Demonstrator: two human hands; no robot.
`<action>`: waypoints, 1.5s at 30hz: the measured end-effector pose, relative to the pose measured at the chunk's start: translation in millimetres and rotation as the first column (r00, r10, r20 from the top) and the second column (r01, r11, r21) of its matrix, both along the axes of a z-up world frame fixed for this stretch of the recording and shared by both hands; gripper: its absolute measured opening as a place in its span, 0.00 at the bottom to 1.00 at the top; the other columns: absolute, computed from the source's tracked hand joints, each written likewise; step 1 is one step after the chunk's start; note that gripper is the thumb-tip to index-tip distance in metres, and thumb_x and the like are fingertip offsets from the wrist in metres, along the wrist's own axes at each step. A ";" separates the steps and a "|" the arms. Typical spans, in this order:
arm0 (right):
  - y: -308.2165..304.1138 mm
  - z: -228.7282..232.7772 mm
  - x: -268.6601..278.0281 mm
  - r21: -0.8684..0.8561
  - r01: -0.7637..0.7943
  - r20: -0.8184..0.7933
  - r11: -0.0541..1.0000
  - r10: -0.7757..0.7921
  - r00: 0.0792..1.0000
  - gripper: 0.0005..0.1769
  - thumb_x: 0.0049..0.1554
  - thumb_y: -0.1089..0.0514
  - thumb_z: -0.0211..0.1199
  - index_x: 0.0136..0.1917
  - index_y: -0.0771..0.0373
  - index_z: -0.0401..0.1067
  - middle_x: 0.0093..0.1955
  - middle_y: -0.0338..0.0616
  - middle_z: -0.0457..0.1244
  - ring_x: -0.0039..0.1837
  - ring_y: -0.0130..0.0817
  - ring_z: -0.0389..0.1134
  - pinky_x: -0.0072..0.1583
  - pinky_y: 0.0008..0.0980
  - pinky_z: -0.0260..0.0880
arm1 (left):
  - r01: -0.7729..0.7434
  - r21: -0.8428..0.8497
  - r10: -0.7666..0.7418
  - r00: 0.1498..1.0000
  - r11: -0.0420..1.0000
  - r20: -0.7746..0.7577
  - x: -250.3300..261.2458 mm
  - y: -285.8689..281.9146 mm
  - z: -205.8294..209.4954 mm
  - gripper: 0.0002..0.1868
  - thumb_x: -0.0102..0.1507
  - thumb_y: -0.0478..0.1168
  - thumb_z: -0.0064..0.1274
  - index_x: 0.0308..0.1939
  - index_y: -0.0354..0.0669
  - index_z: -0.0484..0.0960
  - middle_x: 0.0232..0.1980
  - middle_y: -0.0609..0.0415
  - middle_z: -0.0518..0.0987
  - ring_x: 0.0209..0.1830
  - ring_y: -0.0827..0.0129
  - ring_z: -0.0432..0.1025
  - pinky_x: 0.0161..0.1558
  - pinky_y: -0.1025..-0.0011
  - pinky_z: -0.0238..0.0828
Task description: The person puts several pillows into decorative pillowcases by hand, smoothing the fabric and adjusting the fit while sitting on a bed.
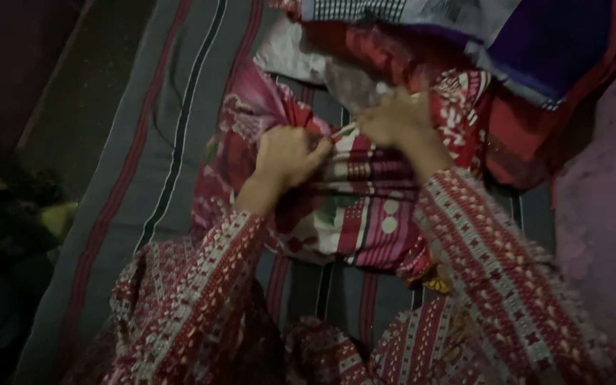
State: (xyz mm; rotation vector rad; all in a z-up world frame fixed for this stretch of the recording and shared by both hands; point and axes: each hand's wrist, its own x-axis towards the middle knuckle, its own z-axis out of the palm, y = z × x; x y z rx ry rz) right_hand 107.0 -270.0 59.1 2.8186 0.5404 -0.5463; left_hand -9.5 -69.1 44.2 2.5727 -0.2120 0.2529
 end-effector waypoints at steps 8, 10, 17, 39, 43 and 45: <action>-94.7 0.5 15.1 0.130 0.197 0.174 0.972 -0.217 0.960 0.33 0.64 0.25 0.34 0.67 0.35 0.72 0.79 0.49 0.50 0.81 0.55 0.42 0.71 0.76 0.22 | 0.026 -0.057 -0.023 0.999 0.998 0.043 4.0 3.2 -6.2 0.23 0.64 0.56 0.44 0.33 0.47 0.89 0.29 0.40 0.81 0.31 0.45 0.78 0.40 0.51 0.74; -90.8 -2.2 13.1 0.180 0.158 0.247 0.971 -0.200 0.948 0.30 0.64 0.28 0.40 0.63 0.37 0.76 0.76 0.51 0.55 0.78 0.54 0.48 0.69 0.79 0.31 | 0.013 -0.054 -0.011 0.999 0.998 0.051 1.5 5.0 -3.6 0.23 0.64 0.56 0.45 0.32 0.47 0.89 0.29 0.41 0.81 0.31 0.46 0.78 0.41 0.51 0.74; -94.0 33.4 -4.6 0.387 0.294 0.188 0.874 -0.387 0.903 0.22 0.62 0.35 0.57 0.61 0.44 0.79 0.59 0.50 0.69 0.61 0.55 0.68 0.60 0.61 0.64 | 0.016 -0.107 -0.009 0.998 0.994 0.063 -10.4 9.7 9.8 0.22 0.63 0.55 0.46 0.31 0.45 0.89 0.28 0.41 0.81 0.31 0.46 0.78 0.39 0.52 0.74; -314.2 -168.9 -85.0 0.676 0.584 0.068 0.449 -0.827 0.558 0.29 0.65 0.40 0.52 0.54 0.68 0.77 0.55 0.69 0.68 0.59 0.68 0.68 0.58 0.56 0.67 | -0.145 0.079 0.141 0.988 0.986 0.056 -3.9 -10.6 -9.2 0.21 0.71 0.52 0.39 0.52 0.43 0.81 0.52 0.45 0.82 0.55 0.52 0.74 0.61 0.52 0.61; -302.0 -148.9 -91.1 0.707 0.611 -0.021 0.356 -0.853 0.522 0.33 0.67 0.38 0.49 0.52 0.72 0.75 0.54 0.70 0.67 0.58 0.68 0.68 0.58 0.56 0.66 | -0.139 0.138 0.123 0.986 0.981 0.117 -18.1 -10.0 -18.0 0.22 0.73 0.51 0.38 0.62 0.41 0.74 0.63 0.45 0.75 0.69 0.52 0.65 0.71 0.51 0.56; -293.2 -129.1 -97.2 0.766 0.539 -0.010 0.350 -0.832 0.555 0.33 0.69 0.37 0.47 0.57 0.71 0.74 0.56 0.69 0.66 0.60 0.66 0.67 0.60 0.54 0.65 | -0.137 0.080 0.110 0.955 0.987 0.275 -33.6 -16.9 -24.4 0.28 0.72 0.51 0.40 0.72 0.41 0.67 0.71 0.44 0.69 0.76 0.48 0.58 0.74 0.46 0.51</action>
